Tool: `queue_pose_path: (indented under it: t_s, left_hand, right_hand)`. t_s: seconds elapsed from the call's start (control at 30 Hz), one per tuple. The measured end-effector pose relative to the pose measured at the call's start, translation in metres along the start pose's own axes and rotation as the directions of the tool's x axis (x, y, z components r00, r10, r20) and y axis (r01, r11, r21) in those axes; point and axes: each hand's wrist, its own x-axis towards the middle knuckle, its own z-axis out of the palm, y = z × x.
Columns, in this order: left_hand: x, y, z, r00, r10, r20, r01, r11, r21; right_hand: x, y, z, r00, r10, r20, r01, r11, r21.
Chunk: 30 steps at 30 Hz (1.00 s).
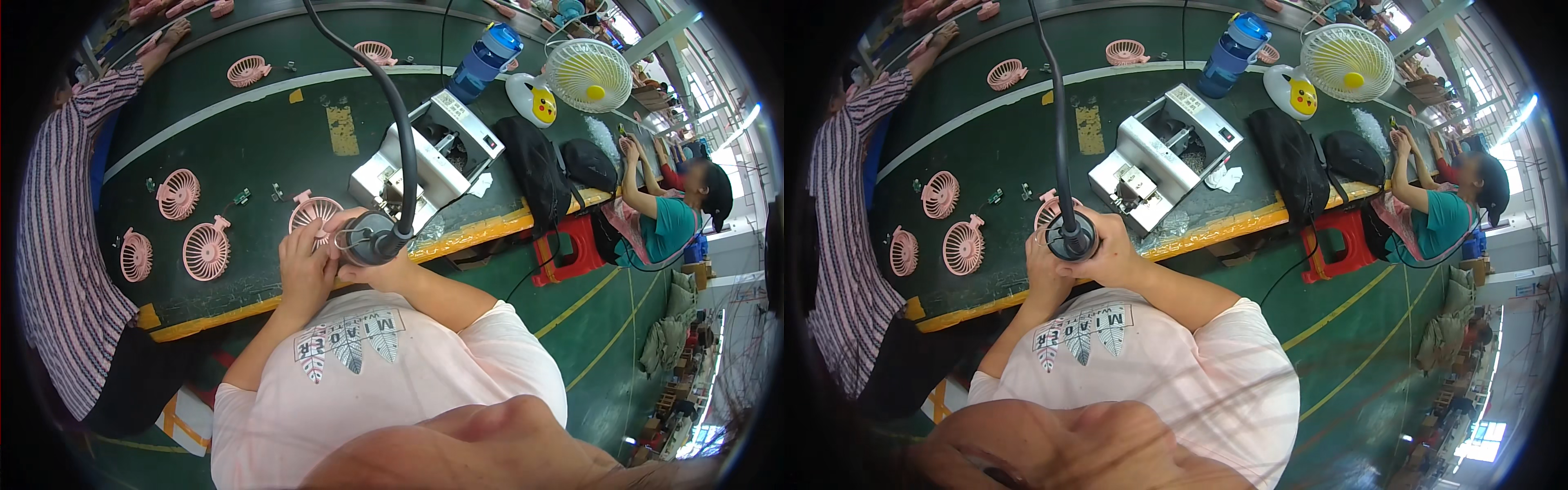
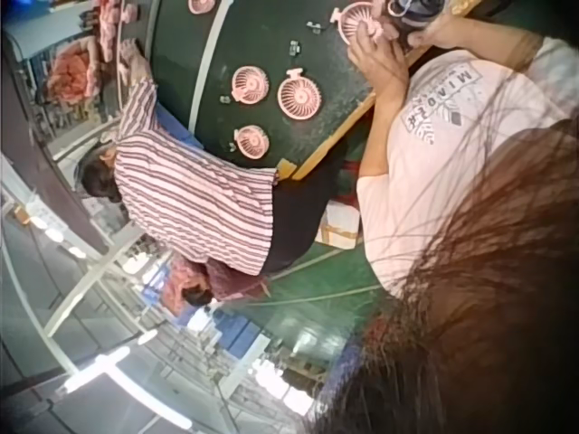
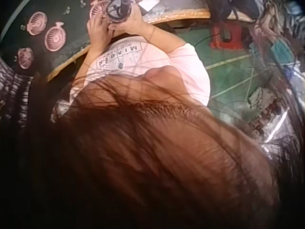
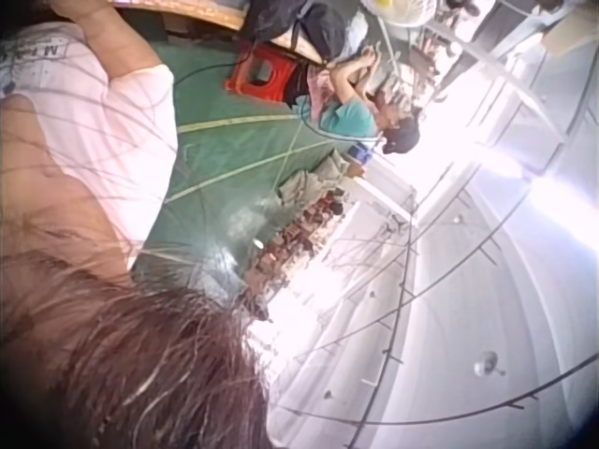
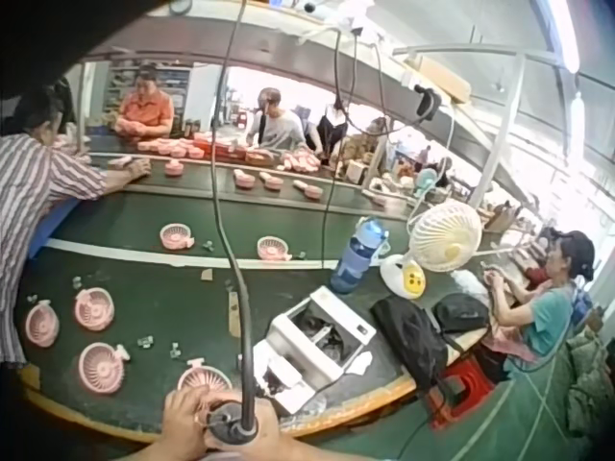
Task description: The person assembles small fans by aligning fan grill components by hand, driving screws into the casings with an electric screwdriver, and placing the assembled fan parts onto a conveyor belt.
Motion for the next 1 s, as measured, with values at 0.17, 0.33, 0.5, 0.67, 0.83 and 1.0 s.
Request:
queue_pose_path:
  t_s: [0.17,0.33,0.5,0.67,0.83,1.0]
  left_hand:
    - [0.001,0.0,-0.001,0.999,-0.006,-0.033,0.005,1.0,-0.02]
    - [-0.002,-0.005,0.0,1.0,-0.008,-0.006,0.008,0.999,-0.051]
    - [-0.004,-0.005,-0.005,1.0,-0.03,0.001,0.03,0.999,-0.032]
    - [-0.005,-0.008,-0.004,1.0,-0.006,0.001,0.006,0.999,-0.051]
    - [-0.008,-0.01,-0.009,1.0,-0.011,-0.007,0.01,0.995,-0.103]
    - [-0.012,-0.014,-0.008,0.999,0.044,0.017,-0.042,0.991,-0.125]
  right_hand:
    - [-0.001,-0.001,0.0,0.994,0.098,0.048,-0.104,0.984,0.145]
    - [-0.003,0.006,0.0,0.992,0.109,0.069,-0.122,0.966,0.228]
    - [-0.005,0.009,0.007,0.99,0.139,-0.008,-0.116,0.854,0.507]
    - [0.0,0.007,-0.014,0.987,0.112,-0.118,-0.054,0.91,0.411]
    - [0.02,-0.032,-0.049,0.952,-0.193,-0.239,0.262,0.917,0.302]
    - [0.039,-0.041,-0.055,0.899,-0.335,-0.284,0.386,0.911,0.148]
